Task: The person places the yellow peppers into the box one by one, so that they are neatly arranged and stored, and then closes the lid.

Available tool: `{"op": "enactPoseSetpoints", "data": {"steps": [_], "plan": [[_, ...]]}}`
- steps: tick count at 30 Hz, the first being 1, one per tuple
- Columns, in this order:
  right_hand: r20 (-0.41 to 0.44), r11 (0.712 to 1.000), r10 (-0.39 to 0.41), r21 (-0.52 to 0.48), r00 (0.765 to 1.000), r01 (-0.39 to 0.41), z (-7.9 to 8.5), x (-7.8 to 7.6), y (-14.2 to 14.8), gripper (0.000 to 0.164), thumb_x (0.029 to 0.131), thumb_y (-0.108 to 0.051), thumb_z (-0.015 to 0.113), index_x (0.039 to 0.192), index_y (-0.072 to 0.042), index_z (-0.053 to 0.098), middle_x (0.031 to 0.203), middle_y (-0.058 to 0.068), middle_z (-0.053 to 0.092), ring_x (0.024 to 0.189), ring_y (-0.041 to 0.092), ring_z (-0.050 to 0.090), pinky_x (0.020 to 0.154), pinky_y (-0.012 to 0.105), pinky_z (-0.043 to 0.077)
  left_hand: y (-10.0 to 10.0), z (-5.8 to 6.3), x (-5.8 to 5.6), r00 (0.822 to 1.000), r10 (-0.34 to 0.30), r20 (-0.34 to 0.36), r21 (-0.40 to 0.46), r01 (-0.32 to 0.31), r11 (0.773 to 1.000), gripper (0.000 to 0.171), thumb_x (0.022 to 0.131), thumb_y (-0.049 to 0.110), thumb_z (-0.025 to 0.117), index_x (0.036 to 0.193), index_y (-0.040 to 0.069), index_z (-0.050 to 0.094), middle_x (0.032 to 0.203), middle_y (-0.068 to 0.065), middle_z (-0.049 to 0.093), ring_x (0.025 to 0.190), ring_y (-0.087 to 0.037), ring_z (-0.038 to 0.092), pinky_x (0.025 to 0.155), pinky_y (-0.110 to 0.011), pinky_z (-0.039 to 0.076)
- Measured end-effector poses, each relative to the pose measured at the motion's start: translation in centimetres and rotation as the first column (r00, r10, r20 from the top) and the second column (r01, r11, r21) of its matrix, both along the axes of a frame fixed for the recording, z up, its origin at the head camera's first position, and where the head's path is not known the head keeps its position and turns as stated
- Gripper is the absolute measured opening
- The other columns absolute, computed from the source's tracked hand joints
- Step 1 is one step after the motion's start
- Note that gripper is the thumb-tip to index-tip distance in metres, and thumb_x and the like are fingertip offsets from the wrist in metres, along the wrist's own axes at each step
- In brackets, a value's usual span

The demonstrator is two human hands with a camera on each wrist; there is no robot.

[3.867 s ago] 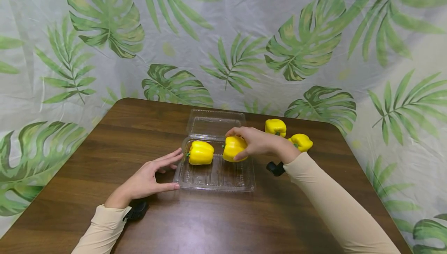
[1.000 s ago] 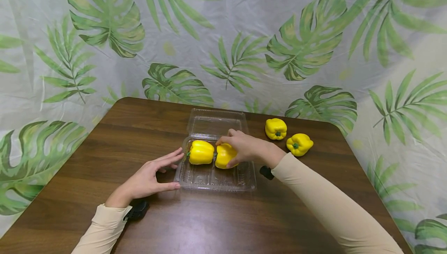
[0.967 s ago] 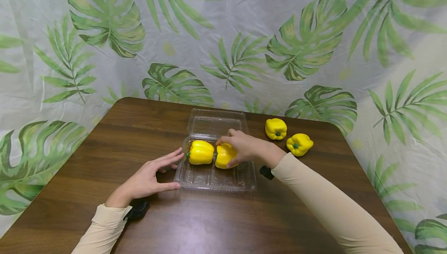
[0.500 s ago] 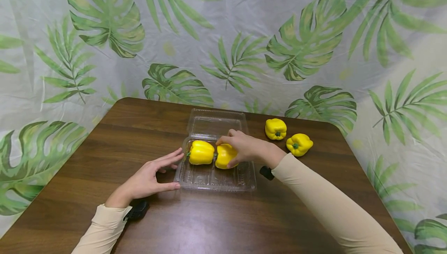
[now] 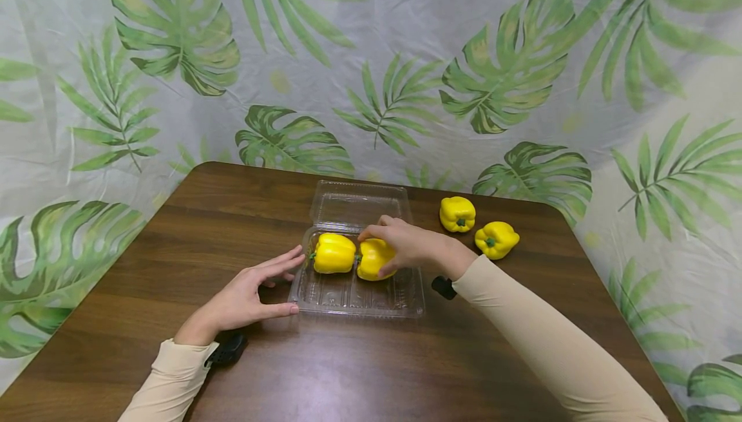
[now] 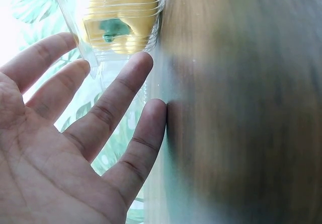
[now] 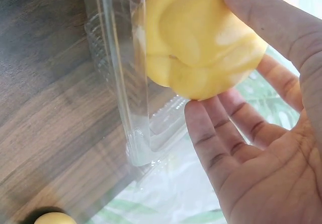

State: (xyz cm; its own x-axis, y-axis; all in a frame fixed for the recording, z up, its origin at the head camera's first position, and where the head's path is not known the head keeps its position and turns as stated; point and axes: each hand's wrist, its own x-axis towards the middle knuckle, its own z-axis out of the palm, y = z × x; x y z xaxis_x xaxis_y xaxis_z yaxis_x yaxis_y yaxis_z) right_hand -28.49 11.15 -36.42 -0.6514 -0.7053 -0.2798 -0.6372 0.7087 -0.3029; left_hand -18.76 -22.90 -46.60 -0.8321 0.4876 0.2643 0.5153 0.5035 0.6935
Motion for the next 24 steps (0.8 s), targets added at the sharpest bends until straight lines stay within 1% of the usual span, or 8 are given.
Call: {"op": "enactPoseSetpoints", "data": {"steps": [12,18,21,24], "plan": [[-0.002,1.0,0.006,0.004,1.0,-0.006,-0.1,-0.2,0.1,0.065,0.093,-0.026,0.088,0.15,-0.018,0.058,0.135,0.012,0.054,0.123,0.028,0.053,0.11,0.048,0.049,0.0,-0.1,-0.1,1.0,-0.006,0.006,0.002,0.006,1.0,0.082,0.09,0.038,0.089,0.16,0.013,0.053,0.173,-0.01,0.041,0.119,-0.015,0.073,0.096,-0.041,0.06],[0.023,1.0,0.01,-0.018,1.0,-0.01,0.3,-0.3,0.7,0.063,0.094,-0.027,0.086,0.15,-0.017,0.059,0.14,0.011,0.055,0.128,0.028,0.054,0.113,0.048,0.048,0.0,-0.1,-0.1,1.0,-0.007,0.005,0.002,0.007,1.0,0.082,0.09,0.037,0.089,0.16,0.013,0.053,0.173,-0.01,0.041,0.119,-0.015,0.072,0.097,-0.041,0.06],[0.029,0.999,-0.005,-0.042,1.0,0.006,0.6,-0.4,1.1,0.063,0.094,-0.027,0.086,0.15,-0.016,0.06,0.139,0.01,0.056,0.13,0.03,0.056,0.114,0.048,0.049,0.0,-0.1,-0.1,1.0,-0.006,0.003,0.001,0.006,1.0,0.082,0.09,0.037,0.089,0.159,0.013,0.053,0.173,-0.01,0.042,0.119,-0.015,0.072,0.096,-0.041,0.06],[0.031,0.998,-0.018,-0.062,0.999,0.02,0.9,-0.5,1.7,0.062,0.094,-0.028,0.085,0.15,-0.016,0.06,0.139,0.013,0.056,0.134,0.034,0.058,0.114,0.049,0.05,0.0,0.0,-0.1,1.0,-0.003,-0.001,-0.001,0.003,1.0,0.082,0.09,0.038,0.089,0.159,0.013,0.053,0.172,-0.01,0.042,0.118,-0.015,0.072,0.097,-0.041,0.06]]}}
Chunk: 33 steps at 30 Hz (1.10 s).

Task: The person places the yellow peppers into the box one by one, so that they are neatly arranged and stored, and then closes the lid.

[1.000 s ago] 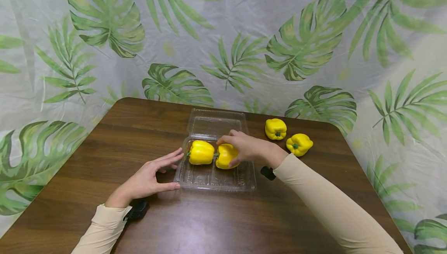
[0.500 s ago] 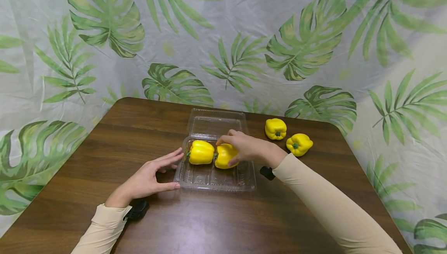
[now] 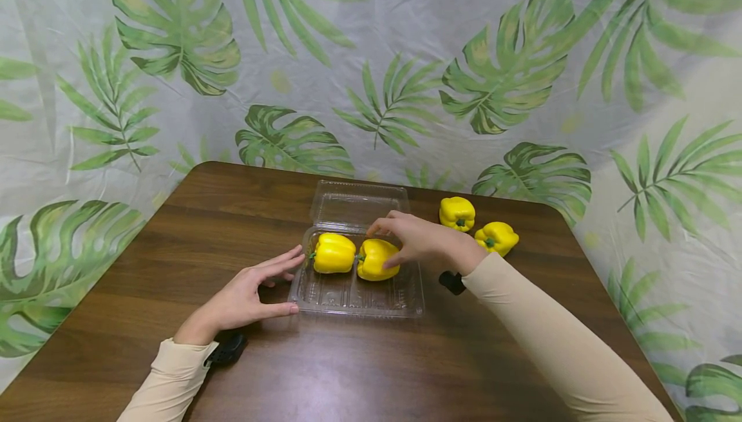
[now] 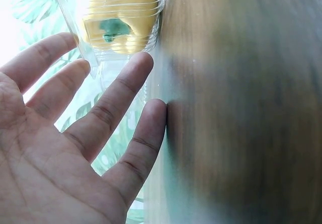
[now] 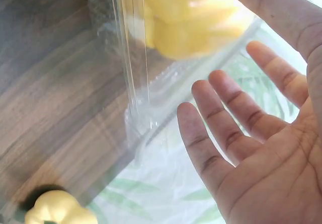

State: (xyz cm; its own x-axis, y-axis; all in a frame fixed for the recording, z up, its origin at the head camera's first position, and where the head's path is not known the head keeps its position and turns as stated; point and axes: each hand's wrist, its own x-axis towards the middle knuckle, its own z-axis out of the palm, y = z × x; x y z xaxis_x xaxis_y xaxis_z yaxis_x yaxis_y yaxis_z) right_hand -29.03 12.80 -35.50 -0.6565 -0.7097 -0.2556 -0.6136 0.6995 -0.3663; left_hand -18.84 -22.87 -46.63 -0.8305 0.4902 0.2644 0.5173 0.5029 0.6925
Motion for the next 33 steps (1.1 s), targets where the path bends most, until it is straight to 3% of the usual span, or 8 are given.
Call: {"op": "enactPoseSetpoints", "data": {"steps": [7,20,33], "plan": [[0.012,0.997,-0.068,-0.02,0.998,0.068,1.0,-0.4,1.7,0.061,0.096,-0.03,0.084,0.151,-0.017,0.059,0.15,0.014,0.053,0.143,0.035,0.054,0.117,0.054,0.048,0.0,0.0,0.0,1.0,0.0,-0.002,-0.002,0.0,1.0,0.082,0.09,0.038,0.089,0.159,0.012,0.053,0.172,-0.01,0.042,0.118,-0.014,0.072,0.097,-0.042,0.06],[-0.04,0.981,-0.182,-0.071,0.982,0.179,2.7,-2.1,6.3,0.06,0.097,-0.025,0.082,0.151,-0.013,0.057,0.149,0.021,0.053,0.141,0.042,0.053,0.115,0.06,0.047,0.0,0.2,0.1,1.0,0.009,0.003,-0.015,-0.009,1.0,0.084,0.089,0.039,0.09,0.161,0.017,0.052,0.173,-0.005,0.041,0.121,-0.01,0.071,0.098,-0.04,0.06],[-0.018,0.951,-0.292,-0.11,0.956,0.288,2.4,-4.1,11.7,0.057,0.102,-0.024,0.076,0.152,-0.006,0.055,0.158,0.027,0.049,0.147,0.049,0.044,0.119,0.068,0.04,0.0,0.1,0.1,1.0,0.005,-0.003,-0.011,-0.005,1.0,0.082,0.09,0.039,0.088,0.16,0.014,0.053,0.173,-0.008,0.042,0.119,-0.012,0.071,0.097,-0.039,0.06]]}}
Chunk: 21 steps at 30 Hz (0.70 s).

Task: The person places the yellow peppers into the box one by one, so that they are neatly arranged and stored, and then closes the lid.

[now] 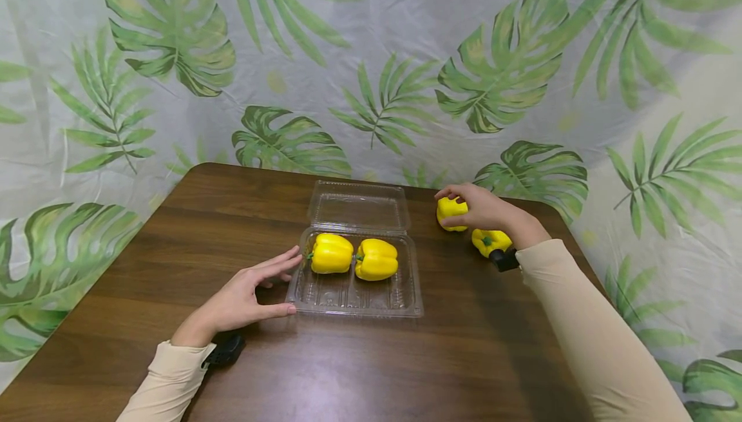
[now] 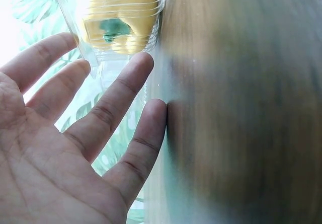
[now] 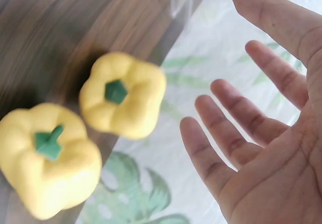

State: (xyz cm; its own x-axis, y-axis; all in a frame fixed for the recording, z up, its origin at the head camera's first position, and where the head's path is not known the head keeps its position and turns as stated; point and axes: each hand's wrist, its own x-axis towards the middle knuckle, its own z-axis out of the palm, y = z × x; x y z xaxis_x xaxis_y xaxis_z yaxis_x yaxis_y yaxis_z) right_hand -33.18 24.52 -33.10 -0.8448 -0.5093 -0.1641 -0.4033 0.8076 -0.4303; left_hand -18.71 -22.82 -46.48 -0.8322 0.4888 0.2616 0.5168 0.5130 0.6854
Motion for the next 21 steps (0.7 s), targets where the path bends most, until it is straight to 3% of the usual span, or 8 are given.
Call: {"op": "enactPoseSetpoints", "data": {"steps": [8,14,21], "plan": [[0.032,0.998,-0.058,-0.028,0.998,0.059,-0.6,-0.7,2.8,0.062,0.1,-0.018,0.078,0.154,-0.001,0.052,0.162,0.03,0.046,0.151,0.054,0.041,0.12,0.07,0.038,0.0,-0.1,-0.1,1.0,-0.001,-0.008,0.002,0.001,1.0,0.082,0.09,0.038,0.089,0.16,0.014,0.053,0.172,-0.008,0.043,0.118,-0.013,0.072,0.096,-0.039,0.06],[0.086,0.99,-0.13,-0.037,0.988,0.134,-1.2,-0.7,4.9,0.067,0.101,-0.018,0.076,0.159,-0.003,0.046,0.17,0.029,0.034,0.157,0.054,0.03,0.123,0.073,0.03,0.0,-0.1,-0.1,1.0,0.003,-0.016,0.004,-0.003,1.0,0.082,0.09,0.038,0.089,0.159,0.015,0.054,0.172,-0.008,0.044,0.118,-0.012,0.072,0.095,-0.038,0.06],[0.111,0.986,-0.163,-0.002,0.98,0.164,-1.7,-0.7,6.9,0.073,0.101,-0.033,0.076,0.16,-0.004,0.045,0.169,0.035,0.031,0.154,0.057,0.028,0.12,0.076,0.031,0.0,-0.2,-0.1,1.0,0.005,-0.011,0.0,-0.005,1.0,0.082,0.09,0.038,0.089,0.16,0.015,0.053,0.172,-0.008,0.043,0.118,-0.014,0.072,0.096,-0.04,0.06]]}}
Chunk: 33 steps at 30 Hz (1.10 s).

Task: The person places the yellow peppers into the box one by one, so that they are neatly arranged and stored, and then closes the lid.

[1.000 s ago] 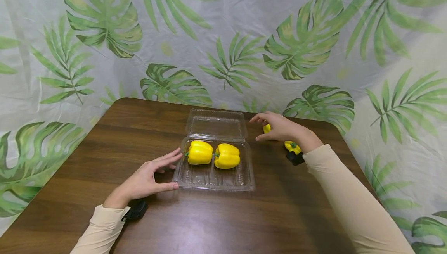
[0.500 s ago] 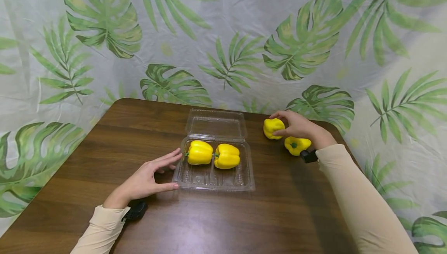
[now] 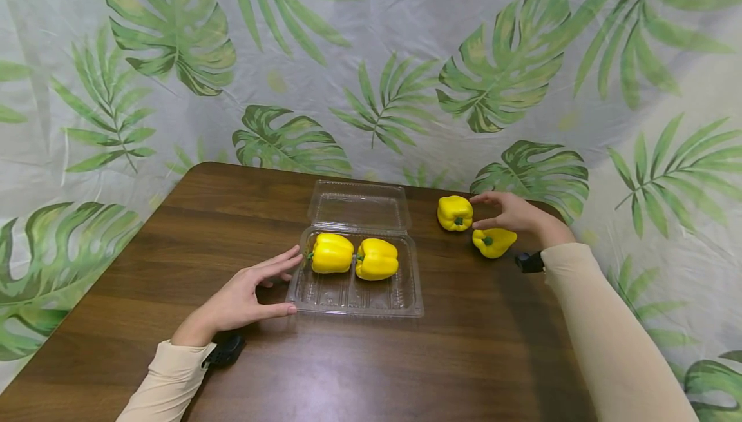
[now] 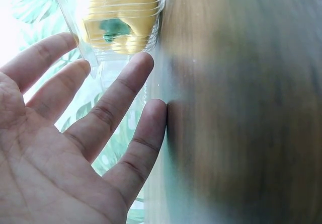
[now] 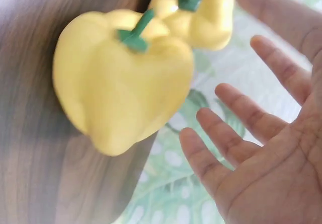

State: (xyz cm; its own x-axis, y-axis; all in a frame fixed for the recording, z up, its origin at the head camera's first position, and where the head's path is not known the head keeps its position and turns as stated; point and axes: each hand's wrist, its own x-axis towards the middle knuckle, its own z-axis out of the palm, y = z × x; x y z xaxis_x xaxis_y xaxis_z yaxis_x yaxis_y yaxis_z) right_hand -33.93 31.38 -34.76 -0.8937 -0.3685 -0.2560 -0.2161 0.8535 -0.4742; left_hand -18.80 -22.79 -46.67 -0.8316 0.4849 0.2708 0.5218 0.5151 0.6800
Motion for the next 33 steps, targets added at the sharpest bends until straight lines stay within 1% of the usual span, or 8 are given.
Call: {"op": "enactPoseSetpoints", "data": {"steps": [3,6,10,15,19,24,28,33], "plan": [[0.001,0.999,0.001,0.036,1.0,-0.001,-0.3,-0.1,0.5,0.077,0.101,-0.041,0.076,0.161,-0.005,0.044,0.169,0.036,0.03,0.154,0.058,0.03,0.12,0.076,0.032,0.0,0.1,0.0,1.0,0.001,-0.001,-0.004,-0.001,1.0,0.082,0.09,0.038,0.089,0.16,0.015,0.053,0.172,-0.008,0.043,0.118,-0.013,0.072,0.096,-0.04,0.06],[0.027,0.999,-0.022,0.035,0.999,0.021,-0.5,0.1,0.8,0.08,0.1,-0.043,0.076,0.163,-0.007,0.042,0.171,0.035,0.027,0.154,0.058,0.029,0.12,0.076,0.032,0.0,0.2,0.0,1.0,0.004,0.003,-0.008,-0.004,1.0,0.083,0.089,0.038,0.09,0.16,0.016,0.053,0.172,-0.006,0.043,0.119,-0.01,0.071,0.096,-0.039,0.06],[0.039,0.999,-0.029,0.024,0.999,0.028,-0.9,0.2,1.4,0.08,0.1,-0.041,0.077,0.163,-0.007,0.041,0.171,0.033,0.027,0.154,0.058,0.029,0.119,0.074,0.034,0.0,0.3,0.0,1.0,0.009,0.013,-0.012,-0.009,1.0,0.084,0.088,0.039,0.09,0.16,0.018,0.053,0.173,-0.003,0.042,0.12,-0.007,0.069,0.097,-0.039,0.06],[0.032,1.0,-0.014,0.026,0.999,0.013,-1.4,0.3,1.7,0.078,0.101,-0.039,0.075,0.163,-0.005,0.042,0.17,0.032,0.031,0.153,0.057,0.033,0.117,0.073,0.039,-0.1,0.3,0.0,1.0,0.008,0.008,-0.011,-0.008,1.0,0.084,0.088,0.039,0.091,0.16,0.017,0.053,0.173,-0.004,0.042,0.12,-0.008,0.07,0.097,-0.038,0.06],[0.048,1.0,-0.013,0.012,0.999,0.013,-1.7,0.3,1.8,0.077,0.101,-0.039,0.076,0.161,-0.004,0.044,0.169,0.032,0.034,0.152,0.056,0.035,0.116,0.071,0.041,-0.1,0.2,0.0,1.0,0.008,0.006,-0.01,-0.008,1.0,0.084,0.088,0.038,0.091,0.16,0.017,0.053,0.173,-0.004,0.042,0.119,-0.007,0.07,0.096,-0.038,0.06],[0.058,1.0,-0.01,0.006,0.998,0.01,-2.1,0.3,2.2,0.078,0.1,-0.039,0.076,0.161,-0.002,0.044,0.167,0.033,0.037,0.151,0.056,0.037,0.116,0.07,0.041,0.0,0.1,0.0,1.0,0.007,0.004,-0.009,-0.007,1.0,0.083,0.089,0.039,0.09,0.16,0.017,0.053,0.172,-0.005,0.043,0.119,-0.01,0.071,0.096,-0.039,0.06],[0.047,1.0,-0.003,0.023,0.999,0.002,-2.3,0.5,2.4,0.079,0.1,-0.042,0.076,0.161,-0.002,0.045,0.166,0.034,0.038,0.151,0.056,0.037,0.117,0.071,0.039,0.0,0.1,0.0,1.0,0.005,-0.005,-0.012,-0.005,1.0,0.083,0.089,0.039,0.089,0.16,0.016,0.053,0.172,-0.007,0.043,0.118,-0.012,0.071,0.095,-0.038,0.06],[0.042,0.999,-0.003,0.049,0.999,0.001,-2.3,0.6,2.6,0.08,0.099,-0.044,0.076,0.16,-0.002,0.045,0.166,0.034,0.039,0.15,0.056,0.039,0.116,0.072,0.04,-0.1,0.2,0.0,1.0,0.006,0.001,-0.01,-0.006,1.0,0.083,0.089,0.038,0.09,0.16,0.016,0.053,0.172,-0.006,0.043,0.119,-0.008,0.071,0.096,-0.038,0.06]]}}
